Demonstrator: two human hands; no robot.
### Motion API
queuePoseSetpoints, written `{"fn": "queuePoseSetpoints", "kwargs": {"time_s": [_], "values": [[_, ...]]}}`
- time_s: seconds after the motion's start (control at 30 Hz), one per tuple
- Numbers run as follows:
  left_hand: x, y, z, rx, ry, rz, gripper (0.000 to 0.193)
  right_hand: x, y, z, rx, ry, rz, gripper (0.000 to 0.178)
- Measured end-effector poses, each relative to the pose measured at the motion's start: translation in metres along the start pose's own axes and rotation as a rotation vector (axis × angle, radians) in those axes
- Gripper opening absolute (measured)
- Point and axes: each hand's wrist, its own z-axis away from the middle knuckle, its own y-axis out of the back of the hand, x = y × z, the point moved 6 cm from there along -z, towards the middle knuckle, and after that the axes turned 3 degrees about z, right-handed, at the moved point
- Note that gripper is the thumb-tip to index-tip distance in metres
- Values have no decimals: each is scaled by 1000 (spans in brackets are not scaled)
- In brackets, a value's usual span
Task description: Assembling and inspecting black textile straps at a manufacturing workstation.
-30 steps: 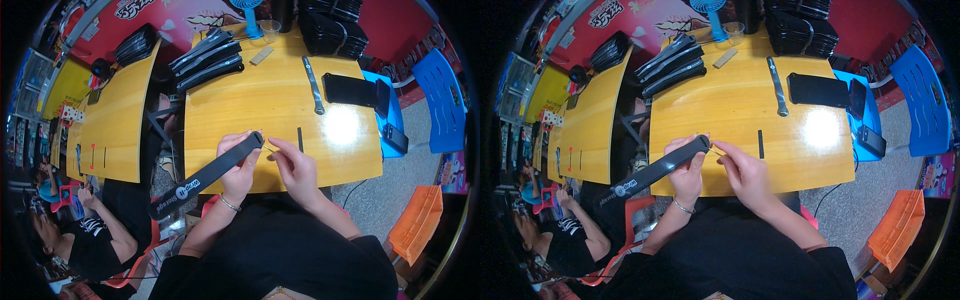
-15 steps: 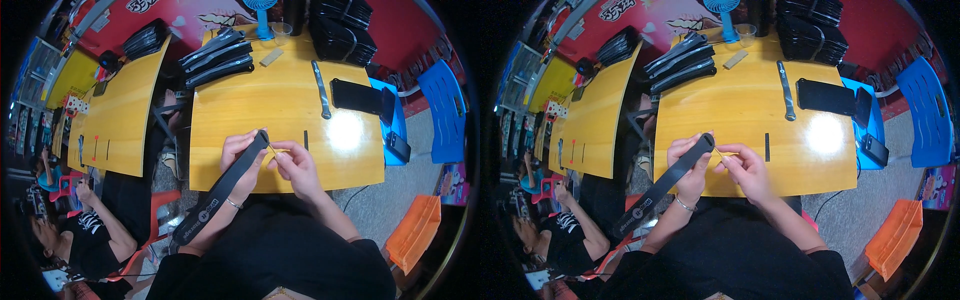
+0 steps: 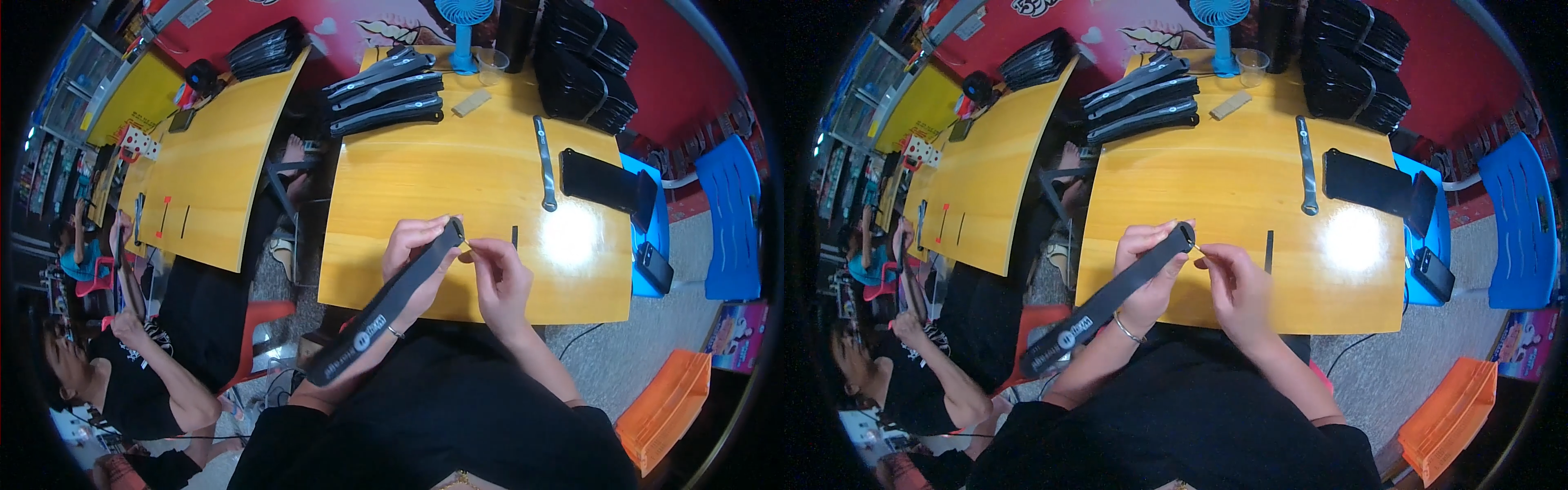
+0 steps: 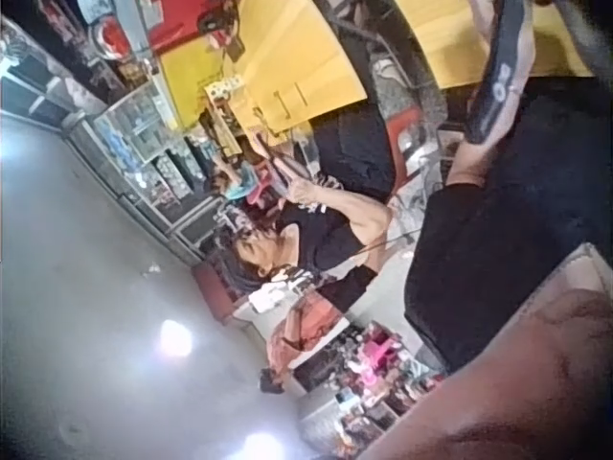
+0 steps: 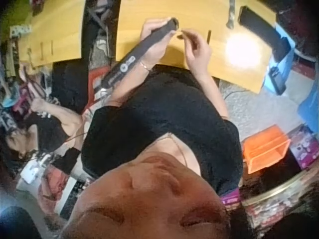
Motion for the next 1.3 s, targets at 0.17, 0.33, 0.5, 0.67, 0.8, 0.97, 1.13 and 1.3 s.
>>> {"fn": "queuePoseSetpoints", "kwargs": {"time_s": [0.17, 0.33, 0.5, 0.67, 0.8, 0.97, 1.13, 1.3], "values": [[0, 3, -4, -5, -11, 43, 32, 15, -14, 7, -268, -664, -913, 24], [5, 0, -3, -75, -113, -54, 36, -8, 1, -2, -6, 201, 168, 29], [-15, 3, -1, -21, 207, 196, 31, 7, -2, 0, -100, -270, -283, 29], [-2, 0, -6, -127, -43, -80, 33, -8, 1, -6, -36, 27, 105, 26], [-7, 1, -6, -122, 7, -34, 31, 10, -5, -2, -175, -438, -475, 24], [-2, -5, -9, -128, 25, -6, 31, -3, 0, -7, -24, -204, -188, 30], [-9, 0, -6, -30, 160, 18, 27, -16, 7, -15, 4, 63, 216, 37], [-10, -2, -6, -17, 243, 156, 31, -24, 6, -20, -10, 163, 193, 32]]}}
